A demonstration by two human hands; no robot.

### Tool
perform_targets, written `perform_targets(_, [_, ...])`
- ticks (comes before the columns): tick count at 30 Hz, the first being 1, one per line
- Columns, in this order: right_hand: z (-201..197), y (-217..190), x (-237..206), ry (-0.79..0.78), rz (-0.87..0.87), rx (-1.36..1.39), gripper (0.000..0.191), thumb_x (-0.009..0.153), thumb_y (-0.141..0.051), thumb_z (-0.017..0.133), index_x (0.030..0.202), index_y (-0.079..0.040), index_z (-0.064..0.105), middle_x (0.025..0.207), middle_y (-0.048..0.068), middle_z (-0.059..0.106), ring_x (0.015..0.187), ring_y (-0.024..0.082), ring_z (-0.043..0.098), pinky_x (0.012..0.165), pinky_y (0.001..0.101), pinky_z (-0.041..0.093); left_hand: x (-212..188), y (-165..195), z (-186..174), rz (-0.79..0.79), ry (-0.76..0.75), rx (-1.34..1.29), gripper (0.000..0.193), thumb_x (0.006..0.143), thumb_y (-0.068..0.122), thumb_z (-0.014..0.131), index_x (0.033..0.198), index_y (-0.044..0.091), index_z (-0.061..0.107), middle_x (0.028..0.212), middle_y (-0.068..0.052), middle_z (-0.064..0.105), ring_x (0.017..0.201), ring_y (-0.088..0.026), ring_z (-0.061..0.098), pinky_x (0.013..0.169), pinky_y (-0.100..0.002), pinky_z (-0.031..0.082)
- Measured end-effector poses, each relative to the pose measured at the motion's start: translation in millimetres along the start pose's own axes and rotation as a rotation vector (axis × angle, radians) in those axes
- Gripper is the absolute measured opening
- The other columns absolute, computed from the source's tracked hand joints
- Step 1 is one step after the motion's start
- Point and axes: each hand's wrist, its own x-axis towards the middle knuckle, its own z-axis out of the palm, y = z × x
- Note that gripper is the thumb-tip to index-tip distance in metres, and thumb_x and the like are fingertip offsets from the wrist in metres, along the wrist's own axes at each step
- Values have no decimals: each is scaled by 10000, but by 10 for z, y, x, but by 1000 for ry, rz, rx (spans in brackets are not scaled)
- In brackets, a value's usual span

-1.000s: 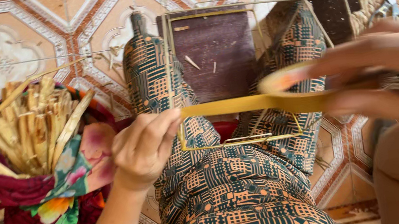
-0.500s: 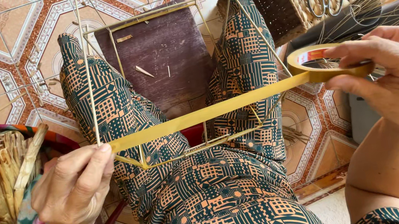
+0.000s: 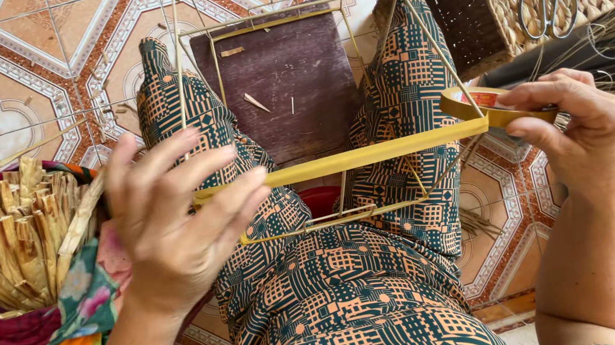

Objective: The person sits on the floor and assembles a wire frame by wrapping it with yellow tape. They use scissors to cut the tape and secure the frame structure. The person handles a woven basket and a bundle of dried plant material nearby.

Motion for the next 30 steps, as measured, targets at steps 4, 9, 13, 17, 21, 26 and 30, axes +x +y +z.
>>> perform_targets(4, [45, 58, -52, 7, -7, 48, 292, 888, -167, 846, 1107, -10, 733, 1048, 44, 748, 998, 105, 633, 992, 252, 453, 134, 111, 173, 122, -78, 26, 154, 952, 298, 833, 1068, 208, 789, 1201, 20, 718, 1247, -228, 623, 1214, -533, 305])
perform_targets(9, [63, 143, -101, -11, -4, 66, 267, 945, -156, 837, 1118, 20, 736, 1077, 65, 759, 1035, 123, 662, 970, 242, 459, 374, 219, 241, 78, -468, 12, 188, 1033, 315, 702, 1012, 128, 721, 906, -21, 687, 947, -200, 686, 1163, -510, 483])
perform_targets(13, [81, 181, -109, -21, -21, 119, 268, 954, -172, 814, 1110, 28, 730, 1067, 67, 749, 1047, 139, 660, 999, 252, 496, 468, 285, 254, 10, -651, 27, 243, 1036, 355, 654, 1010, 119, 699, 836, -48, 695, 860, -224, 719, 1106, -481, 537])
perform_targets(17, [117, 256, -151, -7, -15, 166, 274, 964, -187, 802, 1104, 35, 725, 1036, 63, 739, 1029, 147, 648, 981, 261, 504, 495, 556, 554, 196, -182, -136, 355, 951, 303, 654, 1165, 21, 680, 1017, -107, 715, 945, -229, 718, 969, -423, 560])
perform_targets(21, [137, 452, -235, 3, -30, 132, 334, 988, -262, 784, 1075, 54, 719, 1004, 75, 727, 1034, 163, 635, 1011, 282, 498, 668, 938, 1073, 201, -145, -187, 249, 967, 115, 661, 1174, -22, 675, 1003, -111, 713, 953, -229, 721, 991, -406, 586])
perform_targets(26, [193, 659, -313, 35, 27, 148, 467, 1072, -386, 700, 944, 60, 656, 905, 79, 671, 900, 157, 613, 1053, 295, 478, 928, 1385, 1448, 110, -233, -129, 121, 891, 110, 700, 965, 22, 665, 850, -96, 686, 715, -225, 718, 654, -370, 590])
perform_targets(30, [305, 458, -169, -48, 21, 359, 609, 1049, -550, 618, 854, 27, 619, 1008, 108, 673, 963, 182, 610, 925, 290, 470, 910, 1296, 1276, 61, -272, -198, 120, 892, 150, 700, 935, 52, 647, 773, -71, 659, 619, -200, 708, 498, -318, 552])
